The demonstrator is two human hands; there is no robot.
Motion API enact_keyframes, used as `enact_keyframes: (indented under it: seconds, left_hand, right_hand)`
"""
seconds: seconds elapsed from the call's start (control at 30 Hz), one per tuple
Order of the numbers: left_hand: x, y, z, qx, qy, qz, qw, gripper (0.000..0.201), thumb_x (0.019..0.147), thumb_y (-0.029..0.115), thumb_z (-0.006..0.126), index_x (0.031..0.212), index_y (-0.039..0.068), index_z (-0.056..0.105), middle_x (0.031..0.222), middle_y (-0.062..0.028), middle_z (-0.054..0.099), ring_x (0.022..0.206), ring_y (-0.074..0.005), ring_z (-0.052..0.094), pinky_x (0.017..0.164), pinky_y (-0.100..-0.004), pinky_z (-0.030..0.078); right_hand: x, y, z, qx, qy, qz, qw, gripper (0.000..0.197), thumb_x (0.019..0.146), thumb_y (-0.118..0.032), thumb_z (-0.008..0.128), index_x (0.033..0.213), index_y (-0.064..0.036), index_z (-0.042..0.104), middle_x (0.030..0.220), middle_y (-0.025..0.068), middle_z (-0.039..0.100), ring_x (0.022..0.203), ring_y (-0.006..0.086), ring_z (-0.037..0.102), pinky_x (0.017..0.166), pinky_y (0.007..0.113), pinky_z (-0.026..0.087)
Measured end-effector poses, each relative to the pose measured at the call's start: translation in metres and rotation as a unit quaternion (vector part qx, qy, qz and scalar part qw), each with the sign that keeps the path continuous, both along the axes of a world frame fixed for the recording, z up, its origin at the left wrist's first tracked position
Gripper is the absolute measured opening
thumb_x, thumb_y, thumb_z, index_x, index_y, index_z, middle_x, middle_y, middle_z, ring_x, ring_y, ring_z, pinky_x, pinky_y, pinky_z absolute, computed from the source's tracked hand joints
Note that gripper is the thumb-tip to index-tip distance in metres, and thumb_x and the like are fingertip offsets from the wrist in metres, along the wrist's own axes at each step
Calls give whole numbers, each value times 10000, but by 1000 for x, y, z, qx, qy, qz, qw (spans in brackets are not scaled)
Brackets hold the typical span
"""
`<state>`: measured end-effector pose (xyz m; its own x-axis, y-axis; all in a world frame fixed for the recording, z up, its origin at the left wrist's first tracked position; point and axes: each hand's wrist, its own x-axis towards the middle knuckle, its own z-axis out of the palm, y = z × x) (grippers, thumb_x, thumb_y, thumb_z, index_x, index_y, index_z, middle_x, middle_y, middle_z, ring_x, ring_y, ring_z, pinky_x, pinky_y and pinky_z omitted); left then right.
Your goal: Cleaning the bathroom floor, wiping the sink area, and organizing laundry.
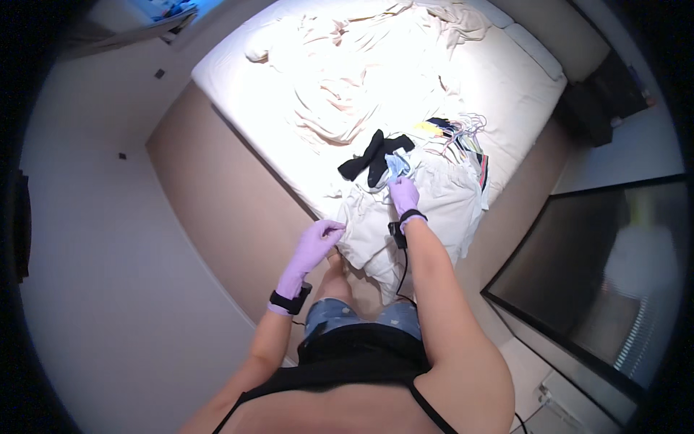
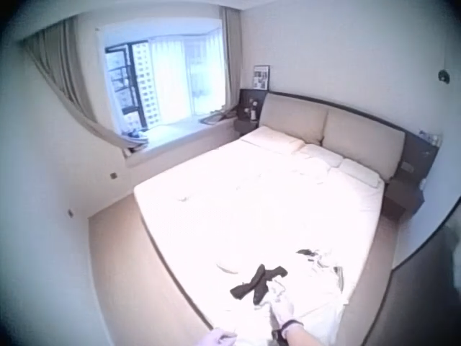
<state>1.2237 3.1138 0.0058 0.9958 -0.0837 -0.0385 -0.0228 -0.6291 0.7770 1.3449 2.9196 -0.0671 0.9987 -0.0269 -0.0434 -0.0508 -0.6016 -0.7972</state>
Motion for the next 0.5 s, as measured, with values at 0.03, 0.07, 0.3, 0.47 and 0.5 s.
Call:
enact_keyframes:
  seconds: [0.03, 0.07, 0.3, 0.47, 0.5]
  left_hand:
    - [14, 14, 3, -17, 4, -17, 1000, 197, 780, 208, 663, 881, 44, 621, 792, -70, 599, 742, -201, 569, 688, -320, 450]
    - [31, 28, 3, -32, 9, -28, 999, 197, 782, 206, 662, 884, 43, 621, 793, -68, 599, 742, -197, 568, 689, -317, 450]
    - [104, 70, 5, -130, 50, -97, 985, 196, 790, 191, 660, 907, 39, 621, 800, -54, 601, 747, -167, 561, 696, -294, 445]
    - [115, 49, 12, -187, 69, -151, 968, 196, 796, 181, 658, 923, 36, 621, 805, -44, 602, 750, -146, 556, 701, -278, 442]
    - [113, 42, 15, -197, 71, -159, 965, 196, 797, 179, 657, 926, 36, 621, 806, -42, 602, 750, -142, 555, 702, -275, 441]
  right_hand:
    - [4, 1, 7, -7, 3, -10, 1000, 266, 838, -138, 605, 1083, -33, 593, 942, 73, 635, 844, 157, 587, 776, 292, 470]
    - [5, 6, 12, -12, 5, -13, 1000, 264, 839, -137, 605, 1081, -33, 594, 940, 71, 634, 841, 155, 586, 775, 291, 470]
    - [-30, 3, 50, -40, 32, -34, 998, 245, 840, -132, 604, 1064, -32, 599, 926, 61, 630, 823, 144, 577, 768, 285, 466]
    - [-52, 27, 75, -49, 37, -54, 997, 232, 841, -128, 604, 1052, -31, 604, 916, 54, 627, 810, 136, 570, 763, 280, 463]
    - [-55, 29, 80, -49, 37, -55, 997, 230, 841, -127, 604, 1049, -31, 604, 914, 52, 626, 807, 134, 569, 762, 279, 462]
